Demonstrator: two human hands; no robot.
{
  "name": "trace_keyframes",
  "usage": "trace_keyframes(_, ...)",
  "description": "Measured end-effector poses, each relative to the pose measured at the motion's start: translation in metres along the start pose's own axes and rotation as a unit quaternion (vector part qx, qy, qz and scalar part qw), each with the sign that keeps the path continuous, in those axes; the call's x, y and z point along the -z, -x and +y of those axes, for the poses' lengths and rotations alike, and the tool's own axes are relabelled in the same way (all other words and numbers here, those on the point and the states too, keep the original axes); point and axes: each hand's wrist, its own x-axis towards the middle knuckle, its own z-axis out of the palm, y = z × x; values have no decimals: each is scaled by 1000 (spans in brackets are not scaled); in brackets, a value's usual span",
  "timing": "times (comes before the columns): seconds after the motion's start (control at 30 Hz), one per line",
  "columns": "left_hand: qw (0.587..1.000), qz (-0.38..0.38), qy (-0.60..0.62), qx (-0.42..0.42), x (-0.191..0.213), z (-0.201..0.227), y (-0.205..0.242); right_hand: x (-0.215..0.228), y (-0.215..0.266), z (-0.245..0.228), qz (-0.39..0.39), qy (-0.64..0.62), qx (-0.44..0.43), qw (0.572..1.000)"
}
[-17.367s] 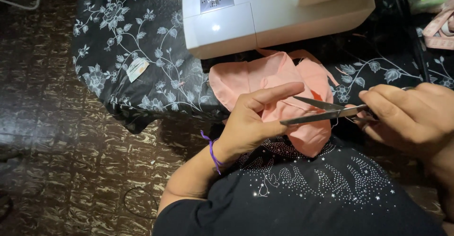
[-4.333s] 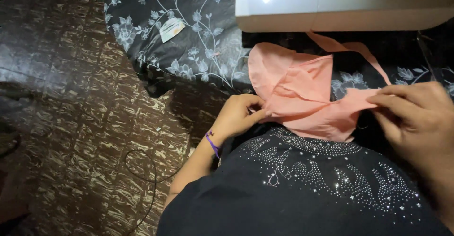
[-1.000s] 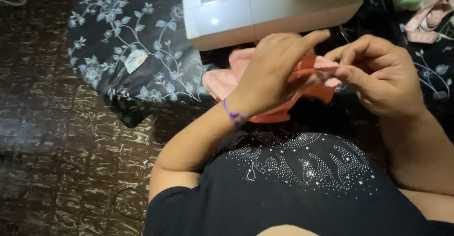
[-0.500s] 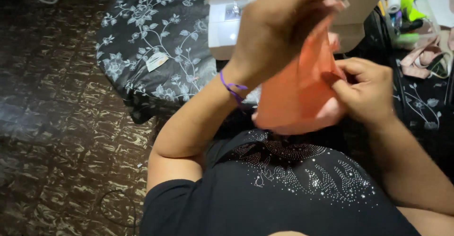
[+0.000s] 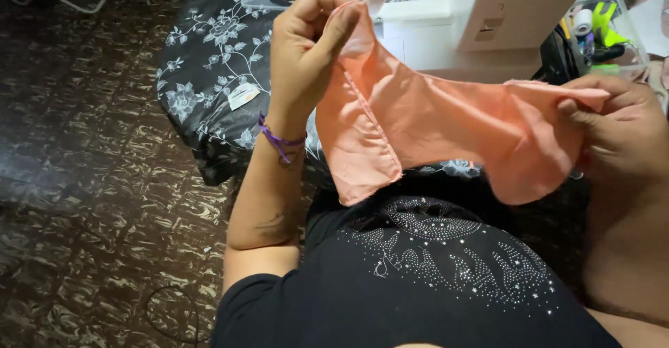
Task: A person hand-sews a piece of pink fabric and uses scissors to trim the thread and edges at a sewing workstation.
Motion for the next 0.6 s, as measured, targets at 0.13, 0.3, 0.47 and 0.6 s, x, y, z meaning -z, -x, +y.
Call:
trace_keyframes(0.13,998,24,34,40,8,-23,12,-12,5,-2,-28,-96,17,995)
trace_keyframes(0.3,994,0,-51,93,2,-16,33,-48,26,-46,-52,-77,10,996)
trace_keyframes(0.47,962,-50,-270,-5,-39,-1,63,-55,41,-29,-81,-86,-58,991)
trace_keyframes(0.6,954,-249,-167,-21,-70,2,76,-59,44,-23,-112,-136,-84,981)
